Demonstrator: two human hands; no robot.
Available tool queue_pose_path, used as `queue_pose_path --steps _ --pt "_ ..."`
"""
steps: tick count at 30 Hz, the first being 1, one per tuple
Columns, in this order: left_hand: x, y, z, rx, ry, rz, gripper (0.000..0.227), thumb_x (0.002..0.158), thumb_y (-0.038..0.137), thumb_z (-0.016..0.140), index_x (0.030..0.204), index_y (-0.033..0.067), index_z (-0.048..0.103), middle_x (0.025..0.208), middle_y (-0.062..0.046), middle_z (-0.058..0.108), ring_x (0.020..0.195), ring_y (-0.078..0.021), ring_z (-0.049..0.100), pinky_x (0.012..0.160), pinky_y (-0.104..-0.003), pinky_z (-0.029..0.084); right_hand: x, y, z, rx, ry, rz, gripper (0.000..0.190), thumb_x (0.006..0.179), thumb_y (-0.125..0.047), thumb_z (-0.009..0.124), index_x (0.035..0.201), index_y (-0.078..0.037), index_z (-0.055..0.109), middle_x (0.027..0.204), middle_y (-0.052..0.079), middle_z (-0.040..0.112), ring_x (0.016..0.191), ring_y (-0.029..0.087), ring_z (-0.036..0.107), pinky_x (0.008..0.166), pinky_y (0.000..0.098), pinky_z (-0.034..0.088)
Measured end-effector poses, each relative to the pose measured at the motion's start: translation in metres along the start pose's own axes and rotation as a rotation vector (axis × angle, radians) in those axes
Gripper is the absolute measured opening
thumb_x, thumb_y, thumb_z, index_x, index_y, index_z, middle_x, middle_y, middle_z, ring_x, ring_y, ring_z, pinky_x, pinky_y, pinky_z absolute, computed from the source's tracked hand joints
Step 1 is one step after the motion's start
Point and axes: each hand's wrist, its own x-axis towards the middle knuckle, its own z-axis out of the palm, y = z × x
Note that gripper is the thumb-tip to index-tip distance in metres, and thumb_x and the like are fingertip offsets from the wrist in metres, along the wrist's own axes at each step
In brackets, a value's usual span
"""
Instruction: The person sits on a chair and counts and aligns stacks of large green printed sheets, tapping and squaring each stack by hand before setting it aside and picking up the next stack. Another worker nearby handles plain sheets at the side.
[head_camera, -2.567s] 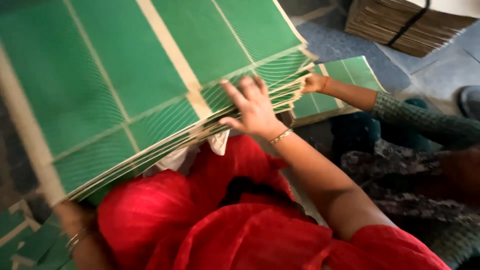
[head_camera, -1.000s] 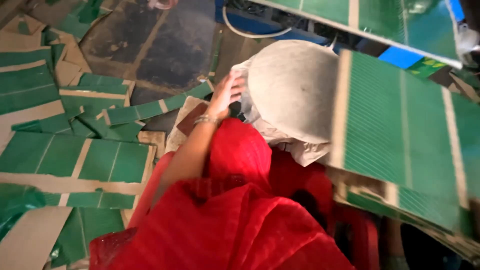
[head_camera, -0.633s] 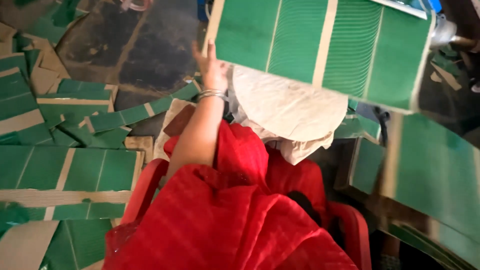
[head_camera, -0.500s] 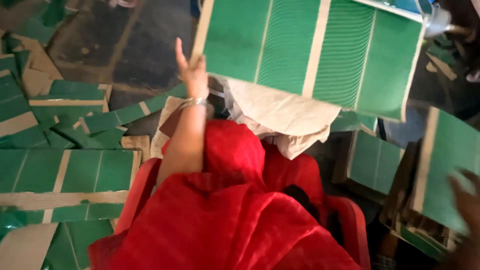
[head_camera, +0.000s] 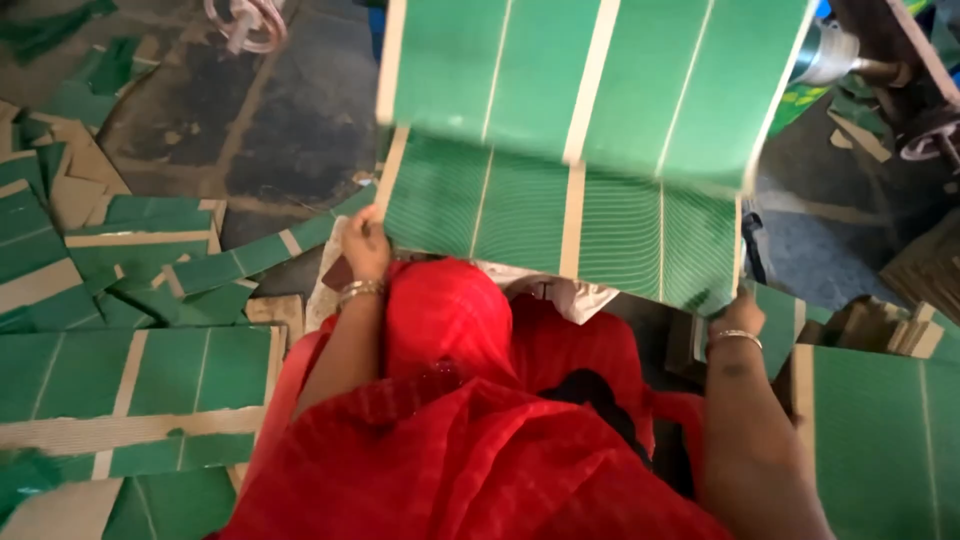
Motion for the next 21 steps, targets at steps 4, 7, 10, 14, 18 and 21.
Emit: queue_pose_path --steps 4,7,10,14,18,21 --pt "-0.014 0.004 -0.011 0.004 0.036 0.090 0.027 0.095 0.009 0.058 0.117 0.0024 0.071 0.117 -0.018 0.072 0.109 -0.0330 0.068 0.099 -0.040 0.052 -0.007 -0.002 -0.010 -0.196 0.110 0.157 0.041 0.098 -0.033 0.059 0.125 -0.004 0.070 0.114 0.011 0.070 0.094 0.027 0.065 0.073 0.0494 0.049" --pt "-0.012 0.007 -0.008 0.060 0.066 0.128 0.017 0.103 0.013 0.059 0.111 0.0024 0.069 0.129 -0.020 0.069 0.121 -0.0365 0.064 0.106 -0.044 0.049 -0.005 -0.013 -0.008 0.302 0.052 0.233 0.036 0.096 -0.030 0.068 0.125 -0.008 0.069 0.122 0.006 0.072 0.104 0.025 0.074 0.090 0.0472 0.062" --pt "-0.009 0.043 -0.014 -0.012 0.085 0.159 0.025 0.110 0.015 0.056 0.127 -0.0025 0.056 0.145 -0.026 0.056 0.133 -0.0396 0.053 0.111 -0.046 0.041 -0.049 -0.058 0.018 0.388 0.097 0.182 0.057 0.101 -0.054 0.051 0.123 -0.003 0.064 0.117 0.010 0.071 0.101 0.030 0.070 0.086 0.0518 0.058" --pt "-0.006 0.055 -0.015 -0.209 -0.041 0.051 0.042 0.105 0.017 0.057 0.141 -0.0032 0.053 0.137 -0.024 0.058 0.126 -0.0318 0.057 0.106 -0.040 0.045 -0.008 -0.039 0.007 0.304 0.017 0.024 0.033 0.100 -0.029 0.060 0.124 -0.006 0.063 0.116 0.007 0.067 0.107 0.027 0.066 0.090 0.0458 0.059" --pt "-0.012 0.031 -0.015 -0.116 -0.024 0.095 0.038 0.101 0.017 0.060 0.134 -0.0016 0.062 0.122 -0.019 0.070 0.114 -0.0266 0.067 0.099 -0.036 0.052 0.000 -0.041 0.009 0.268 -0.089 -0.161 0.024 0.092 -0.005 0.062 0.114 -0.004 0.071 0.111 0.008 0.071 0.101 0.024 0.068 0.087 0.0396 0.059" --pt "-0.007 0.017 -0.014 -0.108 0.101 -0.076 0.032 0.105 0.021 0.063 0.128 -0.0001 0.067 0.112 -0.017 0.070 0.102 -0.0248 0.065 0.091 -0.035 0.053 -0.010 -0.050 0.022 0.282 0.017 -0.173 0.015 0.095 -0.005 0.062 0.108 -0.005 0.069 0.103 0.007 0.070 0.093 0.023 0.067 0.081 0.0376 0.057"
